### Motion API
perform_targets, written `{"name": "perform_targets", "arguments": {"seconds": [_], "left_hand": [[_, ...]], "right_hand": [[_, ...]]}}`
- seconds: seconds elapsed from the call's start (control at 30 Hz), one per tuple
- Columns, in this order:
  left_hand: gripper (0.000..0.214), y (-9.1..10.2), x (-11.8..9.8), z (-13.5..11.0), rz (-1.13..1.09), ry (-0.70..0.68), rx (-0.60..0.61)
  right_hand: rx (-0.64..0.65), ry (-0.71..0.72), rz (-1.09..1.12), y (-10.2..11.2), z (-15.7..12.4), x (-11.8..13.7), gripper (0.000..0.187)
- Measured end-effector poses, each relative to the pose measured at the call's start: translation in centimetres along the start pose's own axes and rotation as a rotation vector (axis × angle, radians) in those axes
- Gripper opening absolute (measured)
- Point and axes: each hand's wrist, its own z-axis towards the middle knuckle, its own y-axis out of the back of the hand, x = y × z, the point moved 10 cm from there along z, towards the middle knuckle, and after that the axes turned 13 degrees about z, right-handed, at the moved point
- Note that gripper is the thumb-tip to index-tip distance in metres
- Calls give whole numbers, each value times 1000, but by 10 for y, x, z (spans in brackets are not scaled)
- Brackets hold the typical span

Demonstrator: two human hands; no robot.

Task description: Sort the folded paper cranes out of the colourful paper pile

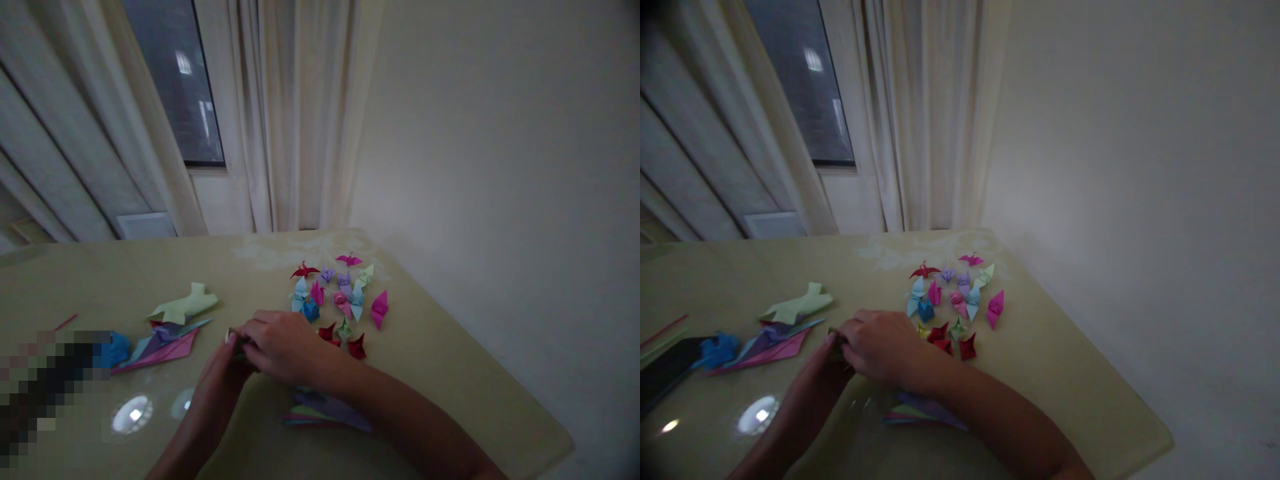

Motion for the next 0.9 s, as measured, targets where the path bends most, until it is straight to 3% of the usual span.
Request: {"name": "perform_targets", "arguments": {"seconds": [0.33,0.57,0.73,0.9], "left_hand": [[20,-1,-9,-6,27,-3,-56],[16,-3,-18,-11,83,-5,-102],[11,11,-23,-10,108,-60,-159],[25,23,-26,-9,129,-98,-161]], "right_hand": [[-2,20,-15,1,-1,2,20],[13,17,-19,2,-2,3,25],[42,11,4,1,-3,3,27],[71,-7,20,1,-2,3,28]]}}
